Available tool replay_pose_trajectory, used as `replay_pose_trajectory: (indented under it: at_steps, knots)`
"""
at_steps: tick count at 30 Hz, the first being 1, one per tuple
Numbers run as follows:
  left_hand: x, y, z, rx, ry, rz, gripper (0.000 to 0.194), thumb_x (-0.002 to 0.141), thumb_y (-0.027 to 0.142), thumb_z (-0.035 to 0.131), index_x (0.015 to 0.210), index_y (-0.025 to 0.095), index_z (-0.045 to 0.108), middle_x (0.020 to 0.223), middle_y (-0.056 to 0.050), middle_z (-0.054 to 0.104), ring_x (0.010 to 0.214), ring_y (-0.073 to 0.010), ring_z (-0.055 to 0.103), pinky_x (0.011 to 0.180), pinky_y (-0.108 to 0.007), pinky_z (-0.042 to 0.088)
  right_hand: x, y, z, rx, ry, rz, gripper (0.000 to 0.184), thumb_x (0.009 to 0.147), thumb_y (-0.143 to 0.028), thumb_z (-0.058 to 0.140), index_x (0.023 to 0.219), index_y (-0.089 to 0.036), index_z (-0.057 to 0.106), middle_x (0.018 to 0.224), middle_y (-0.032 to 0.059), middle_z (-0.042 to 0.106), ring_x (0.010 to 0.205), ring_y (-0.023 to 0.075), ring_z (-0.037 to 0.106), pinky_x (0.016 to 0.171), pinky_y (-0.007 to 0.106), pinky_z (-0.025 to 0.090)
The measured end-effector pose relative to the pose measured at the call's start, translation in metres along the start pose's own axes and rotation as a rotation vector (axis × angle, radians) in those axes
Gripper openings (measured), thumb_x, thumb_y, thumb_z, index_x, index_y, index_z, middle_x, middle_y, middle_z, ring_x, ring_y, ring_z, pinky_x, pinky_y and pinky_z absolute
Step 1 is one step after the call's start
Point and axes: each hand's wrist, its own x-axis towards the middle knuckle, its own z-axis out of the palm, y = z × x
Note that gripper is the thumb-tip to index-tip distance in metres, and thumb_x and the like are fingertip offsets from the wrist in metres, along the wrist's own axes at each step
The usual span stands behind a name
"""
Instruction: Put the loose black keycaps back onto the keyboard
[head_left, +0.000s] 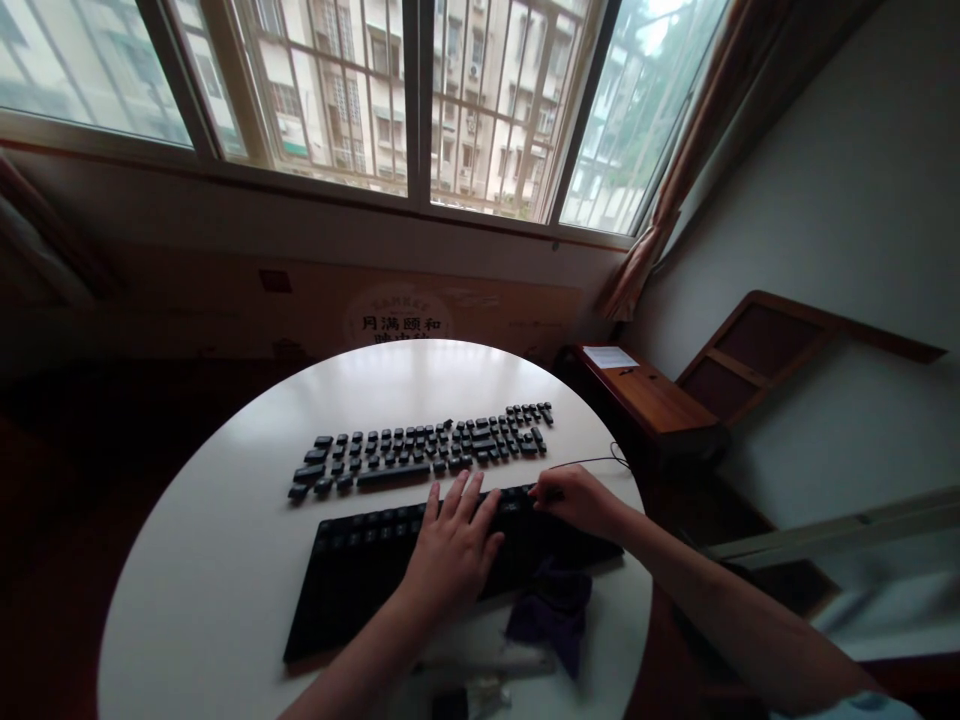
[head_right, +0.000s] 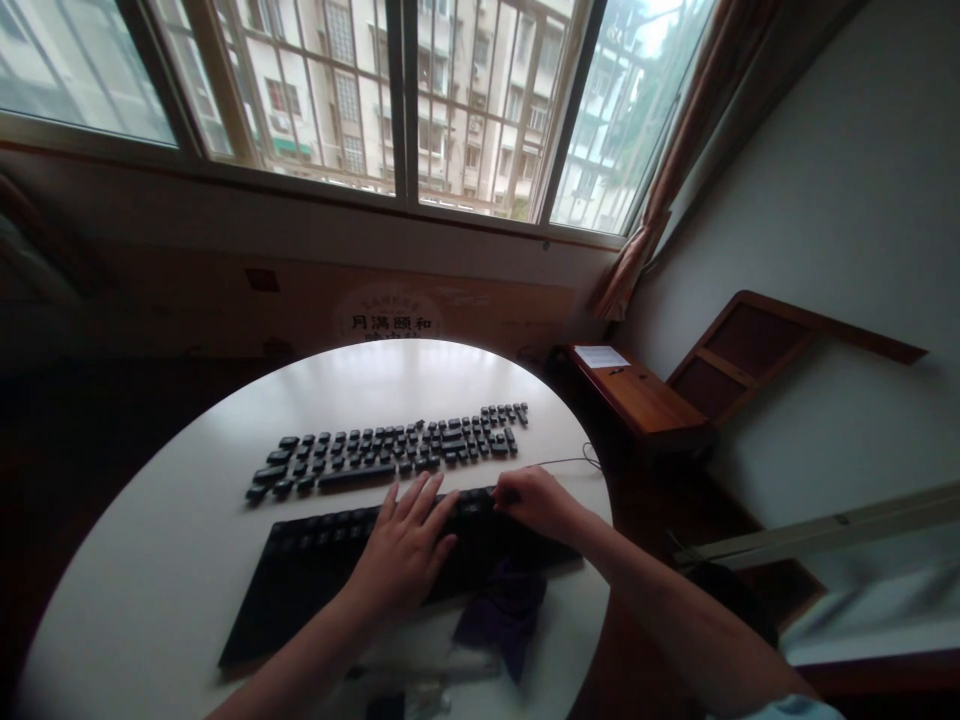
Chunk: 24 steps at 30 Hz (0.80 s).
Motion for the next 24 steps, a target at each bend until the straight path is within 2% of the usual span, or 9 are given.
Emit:
replay_pose_trajectory:
  at_steps: [3, 6, 10, 14, 18, 21, 24]
  knots:
    - [-0.003, -0.004, -0.002, -0.005, 0.020, -0.029, 0.046, 0.094, 0.028, 0.053, 0.140, 0.022, 0.054, 0.153, -0.012, 0.046, 0.143, -0.0326, 0.038, 0.117, -0.058, 0.028, 0.001, 0.001, 0.008, -0.106, 0.021, -0.005, 0.010, 0.076, -0.011, 0.072, 0.077, -0.021, 0.069, 0.078, 0.0011, 0.074, 0.072, 0.0179, 0.067, 0.069, 0.027, 0.048]
    - [-0.007, -0.008, 0.004, -0.021, 0.027, -0.010, 0.048, 0.092, 0.024, 0.053, 0.140, 0.020, 0.053, 0.150, -0.013, 0.049, 0.142, -0.0316, 0.040, 0.117, -0.055, 0.032, 0.004, -0.003, 0.007, -0.192, -0.012, -0.018, 0.012, 0.074, -0.009, 0.071, 0.076, -0.020, 0.067, 0.076, 0.0013, 0.072, 0.069, 0.0164, 0.064, 0.065, 0.024, 0.044]
    - [-0.009, -0.011, 0.014, -0.034, 0.006, 0.006, 0.049, 0.092, 0.026, 0.052, 0.141, 0.020, 0.052, 0.151, -0.013, 0.048, 0.142, -0.0305, 0.041, 0.116, -0.054, 0.033, 0.006, -0.015, 0.004, -0.311, -0.078, -0.027, 0.010, 0.077, -0.009, 0.067, 0.076, -0.019, 0.066, 0.073, 0.0014, 0.068, 0.066, 0.0153, 0.060, 0.062, 0.024, 0.038]
    - [-0.009, -0.013, 0.018, -0.024, -0.032, 0.013, 0.051, 0.093, 0.031, 0.053, 0.143, 0.021, 0.050, 0.152, -0.013, 0.047, 0.141, -0.0302, 0.041, 0.116, -0.053, 0.032, 0.008, -0.029, 0.007, -0.443, -0.113, 0.026, 0.011, 0.082, -0.010, 0.062, 0.078, -0.019, 0.067, 0.072, 0.0035, 0.067, 0.065, 0.0157, 0.058, 0.061, 0.025, 0.034]
    - [-0.008, -0.013, 0.017, -0.008, -0.039, 0.015, 0.052, 0.095, 0.035, 0.052, 0.145, 0.022, 0.048, 0.151, -0.012, 0.048, 0.140, -0.0291, 0.043, 0.117, -0.052, 0.031, 0.004, -0.038, 0.004, -0.480, -0.143, 0.037, 0.008, 0.083, -0.013, 0.065, 0.083, -0.020, 0.069, 0.076, 0.0049, 0.068, 0.067, 0.0169, 0.060, 0.062, 0.025, 0.035]
    - [-0.009, -0.013, 0.018, 0.014, -0.051, 0.011, 0.052, 0.096, 0.037, 0.050, 0.146, 0.023, 0.047, 0.152, -0.011, 0.048, 0.140, -0.0290, 0.043, 0.117, -0.051, 0.030, 0.006, -0.033, -0.008, -0.405, -0.090, -0.020, 0.010, 0.083, -0.016, 0.069, 0.092, -0.022, 0.071, 0.086, 0.0047, 0.072, 0.078, 0.0186, 0.065, 0.070, 0.026, 0.041]
    - [-0.010, -0.015, 0.023, 0.034, -0.069, 0.013, 0.054, 0.097, 0.041, 0.048, 0.148, 0.024, 0.045, 0.153, -0.010, 0.047, 0.141, -0.0297, 0.042, 0.118, -0.051, 0.028, 0.031, -0.016, -0.027, -0.367, 0.063, -0.070, 0.012, 0.087, -0.017, 0.066, 0.095, -0.023, 0.074, 0.092, 0.0046, 0.074, 0.087, 0.0194, 0.067, 0.080, 0.028, 0.045]
